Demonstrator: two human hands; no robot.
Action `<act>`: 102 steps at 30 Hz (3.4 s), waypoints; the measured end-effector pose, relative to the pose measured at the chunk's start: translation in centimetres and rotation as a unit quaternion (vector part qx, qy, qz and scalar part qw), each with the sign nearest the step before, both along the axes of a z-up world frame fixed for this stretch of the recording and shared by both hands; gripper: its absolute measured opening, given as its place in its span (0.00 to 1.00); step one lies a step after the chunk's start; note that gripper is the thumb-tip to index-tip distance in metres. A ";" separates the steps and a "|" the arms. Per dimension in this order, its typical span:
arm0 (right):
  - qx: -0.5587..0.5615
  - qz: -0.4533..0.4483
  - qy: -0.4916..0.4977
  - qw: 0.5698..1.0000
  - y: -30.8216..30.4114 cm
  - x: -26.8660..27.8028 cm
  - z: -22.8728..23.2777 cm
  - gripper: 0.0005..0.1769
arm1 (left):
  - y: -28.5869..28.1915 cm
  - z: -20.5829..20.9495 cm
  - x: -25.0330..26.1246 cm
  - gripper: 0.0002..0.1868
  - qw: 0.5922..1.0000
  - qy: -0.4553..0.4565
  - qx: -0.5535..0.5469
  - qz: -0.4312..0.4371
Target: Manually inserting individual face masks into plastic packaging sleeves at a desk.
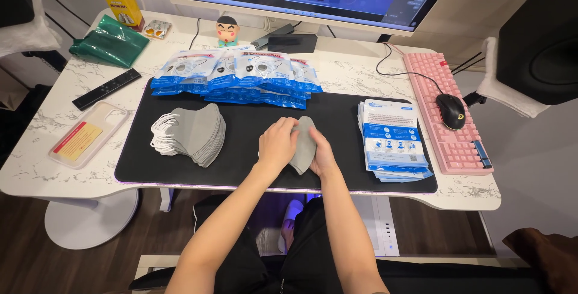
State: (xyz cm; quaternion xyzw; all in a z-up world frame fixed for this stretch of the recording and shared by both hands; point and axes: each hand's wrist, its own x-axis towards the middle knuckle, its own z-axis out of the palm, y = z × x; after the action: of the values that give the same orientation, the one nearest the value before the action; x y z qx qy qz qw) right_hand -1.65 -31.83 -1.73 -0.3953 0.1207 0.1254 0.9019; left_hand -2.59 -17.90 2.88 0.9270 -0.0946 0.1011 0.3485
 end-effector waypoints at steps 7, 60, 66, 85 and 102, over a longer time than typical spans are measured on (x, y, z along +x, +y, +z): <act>-0.047 0.039 -0.054 0.997 -1.4 1.3 -3.2 0.16 | 0.5 -1.6 1.1 0.12 1.000 0.001 0.012 -0.008; -0.096 0.010 -0.016 0.995 -0.4 -0.6 0.0 0.19 | 19.6 -6.6 2.0 0.14 0.960 -0.129 0.122 0.215; -0.094 0.013 -0.019 0.995 -0.3 -0.6 0.4 0.19 | 19.9 -7.1 2.3 0.10 0.956 -0.146 0.127 0.222; -0.104 0.008 -0.017 0.994 0.1 -1.1 1.5 0.17 | 18.5 1.7 0.1 0.04 0.980 -0.177 0.029 0.087; -0.139 0.016 -0.053 0.989 -2.0 1.9 -7.0 0.17 | 1.0 1.0 0.7 0.09 0.975 0.104 -0.192 -0.032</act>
State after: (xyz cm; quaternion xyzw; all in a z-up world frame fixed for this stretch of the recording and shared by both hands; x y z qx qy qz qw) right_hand 0.27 -33.83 -8.74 -0.5248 0.0830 0.1007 0.8412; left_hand -1.93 -16.92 3.85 0.8449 -0.0665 0.0095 0.5308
